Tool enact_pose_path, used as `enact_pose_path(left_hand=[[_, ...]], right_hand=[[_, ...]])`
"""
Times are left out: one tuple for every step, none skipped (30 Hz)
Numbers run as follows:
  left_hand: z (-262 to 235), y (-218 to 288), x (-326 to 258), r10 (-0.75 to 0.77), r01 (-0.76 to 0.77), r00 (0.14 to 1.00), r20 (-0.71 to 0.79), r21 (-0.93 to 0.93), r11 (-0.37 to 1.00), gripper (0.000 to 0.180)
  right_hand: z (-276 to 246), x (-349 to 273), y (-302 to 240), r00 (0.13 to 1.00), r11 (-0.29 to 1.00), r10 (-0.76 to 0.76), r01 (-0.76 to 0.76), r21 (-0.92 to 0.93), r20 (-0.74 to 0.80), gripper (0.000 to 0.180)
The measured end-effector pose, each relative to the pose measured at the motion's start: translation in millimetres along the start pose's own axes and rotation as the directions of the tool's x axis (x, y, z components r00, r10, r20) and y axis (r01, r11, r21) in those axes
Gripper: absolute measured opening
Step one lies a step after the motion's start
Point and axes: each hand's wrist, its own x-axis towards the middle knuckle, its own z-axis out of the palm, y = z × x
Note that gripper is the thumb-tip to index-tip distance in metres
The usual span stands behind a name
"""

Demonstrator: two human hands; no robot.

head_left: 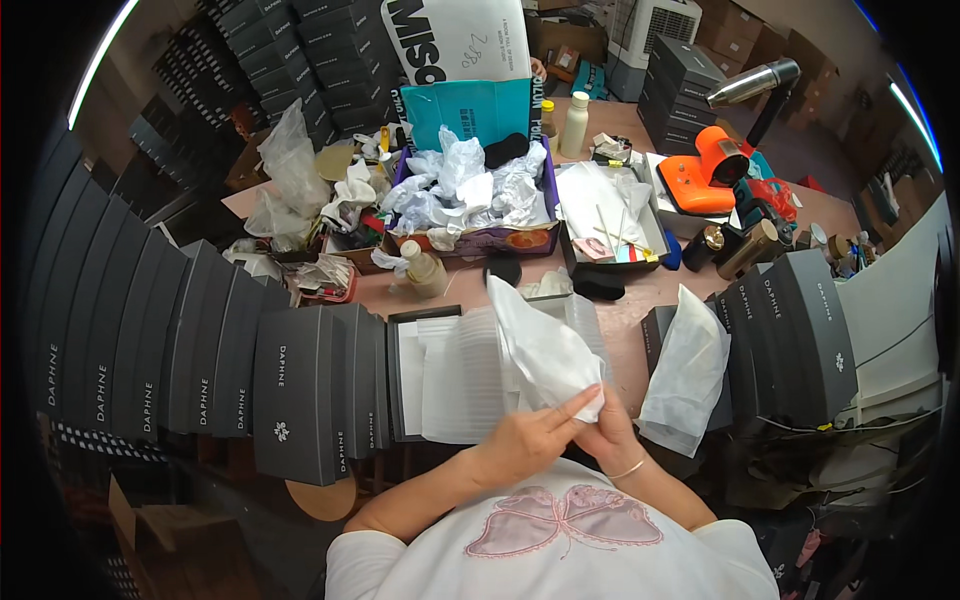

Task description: Inspecting, wrapping with tissue paper, and placing pairs of shoes into branded boxes.

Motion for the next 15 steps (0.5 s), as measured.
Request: enact_pose_path(left_hand=[[11.1,4.5,0.5,0.047,-0.047,0.999,-0.01,-0.027,0.999,0.048],[28.4,4.5,-4.0,0.051,-0.052,0.999,-0.009,-0.08,0.995,0.043],[35.7,-1.6,-10.5,0.031,-0.033,0.999,-0.024,-0.072,0.997,0.043],[38.1,-7.0,-15.1,0.012,-0.015,0.999,-0.044,-0.07,0.997,0.042],[38.9,-8.7,-18.7,-0.007,0.003,0.998,-0.064,-0.068,0.998,0.042],[39.5,-4.0,-22.8,-0.004,0.004,1.0,0.005,-0.077,0.997,0.04],[40.8,4.1,-26.2,-0.002,0.008,0.997,0.074,-0.084,0.996,0.039],[45.5,12.6,-28.3,-0.008,0.022,0.991,0.136,-0.102,0.995,0.038],[49.4,16.1,-26.6,0.082,-0.062,0.992,0.099,-0.183,0.981,0.038],[52.7,15.5,-18.9,0.192,-0.17,0.98,0.059,-0.268,0.948,0.037],[54.1,14.4,-12.6,0.296,-0.275,0.955,0.008,-0.347,0.897,0.037],[42.1,9.4,-15.9,0.325,-0.272,0.94,0.102,-0.35,0.896,0.038],[34.1,6.8,-32.5,0.066,-0.094,0.994,-0.092,-0.341,0.935,0.043],[31.0,5.2,-46.4,-0.195,0.082,0.94,-0.281,-0.368,0.926,0.05],[32.6,-5.4,-52.9,-0.57,0.251,0.772,-0.282,-0.689,0.68,0.056]], right_hand=[[5.6,6.1,10.7,0.997,0.999,-0.047,0.048,-0.007,0.054,0.044],[10.4,15.1,16.2,0.991,0.994,-0.066,0.075,-0.079,0.114,0.044],[7.6,23.8,19.9,0.985,0.982,-0.065,0.092,-0.168,0.16,0.045],[6.1,27.6,14.8,0.982,0.962,-0.046,0.094,-0.258,0.186,0.046],[3.9,27.9,7.0,0.978,0.933,-0.029,0.101,-0.346,0.207,0.046],[0.2,26.1,-1.9,0.975,0.903,-0.014,0.108,-0.416,0.223,0.047],[-2.2,25.3,-3.5,0.97,0.87,-0.004,0.122,-0.477,0.242,0.048],[-6.5,23.0,-4.0,0.968,0.839,0.009,0.128,-0.529,0.249,0.048],[-10.1,21.1,-0.1,0.968,0.799,0.016,0.138,-0.585,0.25,0.049],[-12.2,19.0,-1.9,0.97,0.757,0.01,0.152,-0.636,0.243,0.05],[-14.8,15.3,-2.5,0.972,0.693,-0.004,0.172,-0.7,0.235,0.05],[-18.3,13.0,-1.7,0.974,0.62,-0.013,0.186,-0.762,0.228,0.051],[-18.8,14.0,2.6,0.972,0.518,0.009,0.197,-0.832,0.236,0.052],[-17.1,13.7,7.7,0.971,0.398,0.031,0.207,-0.894,0.238,0.053],[-11.3,12.8,12.2,0.971,0.253,0.071,0.205,-0.945,0.23,0.053]])
